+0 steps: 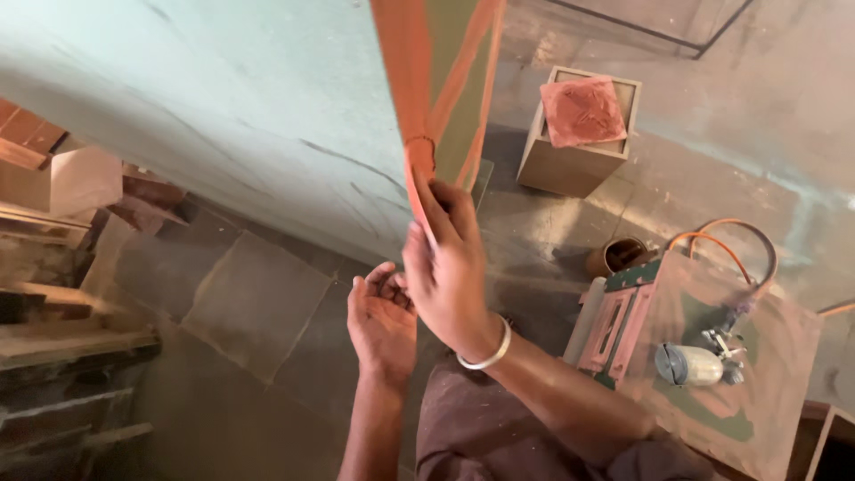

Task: The person applies orange putty to a green wooden door using a putty knife. They repeatedly scoop putty from a container and spread it across the door surface, focusing on edges and flat areas.

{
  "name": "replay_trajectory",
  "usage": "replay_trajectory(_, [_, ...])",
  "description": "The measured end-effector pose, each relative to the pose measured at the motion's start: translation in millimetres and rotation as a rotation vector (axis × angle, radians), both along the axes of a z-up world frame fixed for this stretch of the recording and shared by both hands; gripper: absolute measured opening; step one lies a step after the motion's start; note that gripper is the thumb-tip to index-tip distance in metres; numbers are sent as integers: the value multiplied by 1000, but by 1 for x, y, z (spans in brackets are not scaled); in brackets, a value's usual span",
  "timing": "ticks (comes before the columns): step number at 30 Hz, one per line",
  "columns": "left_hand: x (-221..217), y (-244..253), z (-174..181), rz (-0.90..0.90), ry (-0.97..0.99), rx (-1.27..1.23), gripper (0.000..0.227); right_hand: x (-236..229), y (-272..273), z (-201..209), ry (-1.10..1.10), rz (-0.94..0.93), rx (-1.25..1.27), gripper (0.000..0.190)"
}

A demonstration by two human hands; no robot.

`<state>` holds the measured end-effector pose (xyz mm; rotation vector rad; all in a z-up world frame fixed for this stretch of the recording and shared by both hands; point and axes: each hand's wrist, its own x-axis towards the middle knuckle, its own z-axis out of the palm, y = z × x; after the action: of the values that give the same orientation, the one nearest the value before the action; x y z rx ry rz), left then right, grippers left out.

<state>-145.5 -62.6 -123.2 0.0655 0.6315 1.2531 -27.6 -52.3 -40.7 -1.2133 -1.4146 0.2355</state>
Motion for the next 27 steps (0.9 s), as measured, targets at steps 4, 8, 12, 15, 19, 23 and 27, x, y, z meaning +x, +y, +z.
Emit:
replay_trajectory(4, [-6,-2,-3,-22,30,24,42,44,2,-68,495,12,-350,19])
replay_trajectory(8, [-2,-2,-6,-39,47,36,41,63,27,-162,1319,-7,-832,7])
replay_trajectory(12, [-9,-6,-10,-24,60,59,42,55,42,-171,1409,-50,-766,8])
replay_trajectory(15, [-12,-7,-18,11,90,-13,42,62,50,-111,1344,29,-655,8])
replay_trajectory(19, [-9,-3,-33,-3,-17,-51,40,66,57,6,1282,109,-433,12])
replay_trajectory(23, [24,7,-33,-58,-109,-62,40,70,52,116,1120,323,-278,11])
replay_trajectory(27, [62,15,-5,-173,-150,42,37,101,42,173,944,516,-240,12])
